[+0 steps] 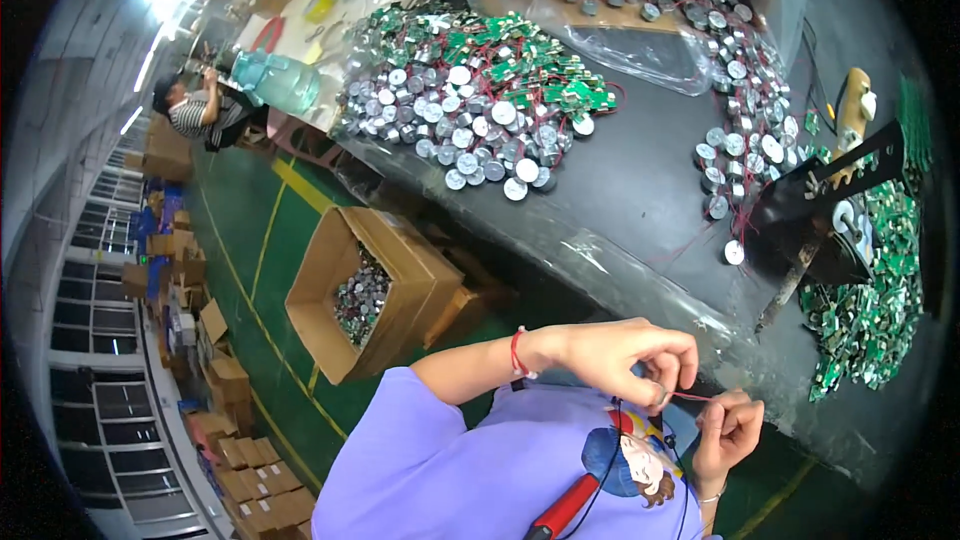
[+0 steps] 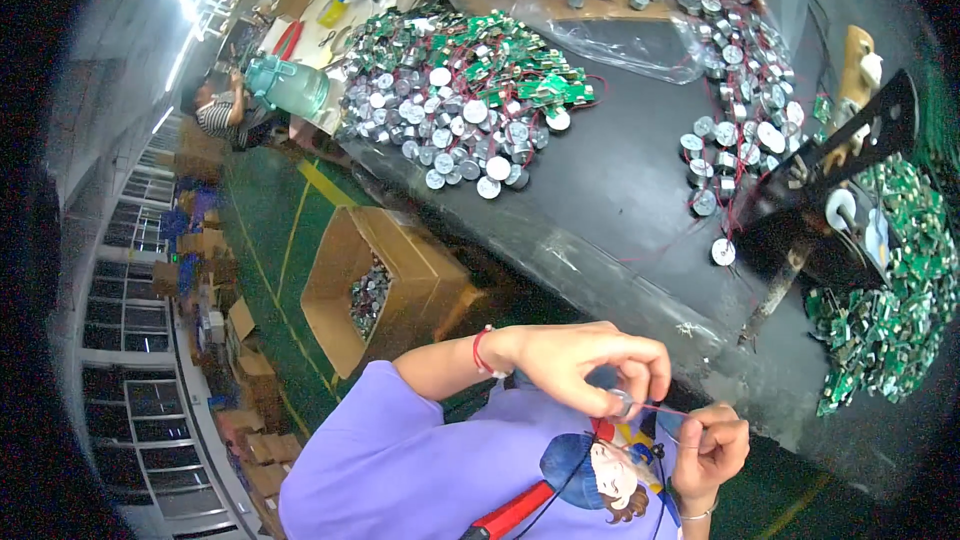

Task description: The person assembles small electronic components by connecting wires to printed circuit boards by hand.

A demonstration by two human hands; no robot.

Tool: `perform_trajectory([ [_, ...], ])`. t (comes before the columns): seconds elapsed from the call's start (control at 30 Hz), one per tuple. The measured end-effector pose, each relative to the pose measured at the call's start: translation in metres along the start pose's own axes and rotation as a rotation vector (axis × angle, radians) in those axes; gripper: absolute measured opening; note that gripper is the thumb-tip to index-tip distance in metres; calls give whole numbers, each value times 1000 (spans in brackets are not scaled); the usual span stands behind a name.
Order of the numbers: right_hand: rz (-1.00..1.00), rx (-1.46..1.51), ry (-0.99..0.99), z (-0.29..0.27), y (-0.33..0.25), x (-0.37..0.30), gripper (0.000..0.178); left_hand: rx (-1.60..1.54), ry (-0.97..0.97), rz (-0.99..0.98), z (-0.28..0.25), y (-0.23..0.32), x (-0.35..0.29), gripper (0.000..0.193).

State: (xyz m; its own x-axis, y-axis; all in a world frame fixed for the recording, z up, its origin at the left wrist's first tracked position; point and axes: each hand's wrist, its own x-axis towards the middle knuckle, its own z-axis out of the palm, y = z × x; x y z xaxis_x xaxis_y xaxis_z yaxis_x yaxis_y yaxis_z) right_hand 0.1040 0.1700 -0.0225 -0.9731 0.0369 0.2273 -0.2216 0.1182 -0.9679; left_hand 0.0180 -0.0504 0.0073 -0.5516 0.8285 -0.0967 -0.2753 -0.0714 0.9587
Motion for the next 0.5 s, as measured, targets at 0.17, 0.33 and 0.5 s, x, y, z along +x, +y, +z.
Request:
perform_trajectory([
  [0.17,-61,-140,-15,0,-1,5,30,254,36,-52,26,0,26,20],
  [0.33,-7,-140,411,-48,10,6,31,707,465,61,10,18,-4,7],
  [0.5,47,-941,587,-106,20,24,18,654,916,113,-22,4,0,2],
])
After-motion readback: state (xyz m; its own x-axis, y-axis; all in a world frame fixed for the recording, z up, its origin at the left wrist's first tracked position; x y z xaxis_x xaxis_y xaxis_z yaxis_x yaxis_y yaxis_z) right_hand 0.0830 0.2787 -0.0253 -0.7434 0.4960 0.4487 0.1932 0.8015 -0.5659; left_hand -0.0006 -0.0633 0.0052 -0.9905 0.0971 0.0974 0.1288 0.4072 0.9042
